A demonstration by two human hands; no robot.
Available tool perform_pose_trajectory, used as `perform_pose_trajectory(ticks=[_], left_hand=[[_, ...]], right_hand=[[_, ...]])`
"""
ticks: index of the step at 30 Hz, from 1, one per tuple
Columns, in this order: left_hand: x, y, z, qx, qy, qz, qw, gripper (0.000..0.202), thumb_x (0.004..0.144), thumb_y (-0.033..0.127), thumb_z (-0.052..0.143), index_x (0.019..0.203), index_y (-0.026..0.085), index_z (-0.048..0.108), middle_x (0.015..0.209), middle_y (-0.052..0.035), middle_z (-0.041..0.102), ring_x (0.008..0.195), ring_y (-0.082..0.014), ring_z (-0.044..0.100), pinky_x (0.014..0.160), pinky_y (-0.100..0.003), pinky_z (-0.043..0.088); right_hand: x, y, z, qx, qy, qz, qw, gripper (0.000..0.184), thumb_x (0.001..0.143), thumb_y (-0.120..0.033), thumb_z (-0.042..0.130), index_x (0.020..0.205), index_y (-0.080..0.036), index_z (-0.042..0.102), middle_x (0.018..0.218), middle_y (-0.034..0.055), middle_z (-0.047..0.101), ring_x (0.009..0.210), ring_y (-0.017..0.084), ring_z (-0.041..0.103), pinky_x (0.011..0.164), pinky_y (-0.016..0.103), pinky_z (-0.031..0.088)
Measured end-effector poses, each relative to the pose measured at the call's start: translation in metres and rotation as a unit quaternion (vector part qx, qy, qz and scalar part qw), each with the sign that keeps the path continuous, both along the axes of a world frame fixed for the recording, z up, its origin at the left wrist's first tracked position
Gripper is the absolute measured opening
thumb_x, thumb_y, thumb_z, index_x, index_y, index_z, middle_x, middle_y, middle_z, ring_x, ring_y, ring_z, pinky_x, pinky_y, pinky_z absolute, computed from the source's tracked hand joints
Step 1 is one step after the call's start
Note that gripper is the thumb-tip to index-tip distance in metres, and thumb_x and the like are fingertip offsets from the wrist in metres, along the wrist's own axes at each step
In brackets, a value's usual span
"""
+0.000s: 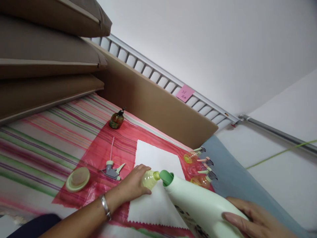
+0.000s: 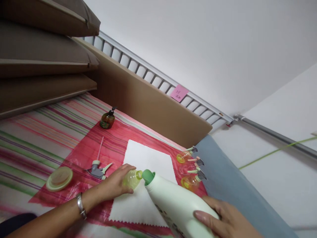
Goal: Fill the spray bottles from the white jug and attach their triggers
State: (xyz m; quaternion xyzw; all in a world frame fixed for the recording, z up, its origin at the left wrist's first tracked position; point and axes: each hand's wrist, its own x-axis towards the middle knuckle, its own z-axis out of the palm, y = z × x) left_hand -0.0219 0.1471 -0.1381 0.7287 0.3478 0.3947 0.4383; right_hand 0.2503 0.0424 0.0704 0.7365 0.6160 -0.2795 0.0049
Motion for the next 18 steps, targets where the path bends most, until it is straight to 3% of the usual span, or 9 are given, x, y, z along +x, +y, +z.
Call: perform_pose_trajectory(ticks=[3,11,18], left_hand=[[0.000,0.001,-0.003,0.011,0.003,-0.001,1.000,0.072,0.055,0.027,0.082,0.119,0.019,0.052,0.115,-0.0085,0.056,0.109,-0.0248,0.050,0.098,-0.037,0.038],[0.001,-0.001,0.000,0.023,0.015,-0.002,1.000,0.073,0.054,0.026,0.083,0.120,0.017,0.052,0.115,-0.0094,0.056,0.109,-0.0254,0.049,0.098,-0.038,0.038],[0.001,-0.004,0.005,0.013,0.020,-0.004,1.000,0.071,0.054,0.025,0.082,0.119,0.019,0.053,0.115,-0.0090,0.056,0.109,-0.0261,0.050,0.098,-0.038,0.038]], right_hand=[[-0.005,0.001,0.007,-0.020,-0.007,-0.004,1.000,0.047,0.065,-0.071,0.050,0.073,-0.029,0.068,0.061,0.0000,0.054,0.055,0.018,0.051,0.046,0.025,0.042],[-0.018,0.004,0.022,-0.035,-0.048,0.004,0.998,0.054,0.065,-0.072,0.049,0.080,-0.023,0.067,0.068,0.0031,0.060,0.058,0.019,0.053,0.049,0.026,0.042],[-0.005,0.007,0.022,-0.007,-0.019,0.042,0.999,0.036,0.067,-0.059,0.058,0.080,-0.027,0.069,0.069,0.0016,0.064,0.056,0.021,0.055,0.042,0.026,0.041]])
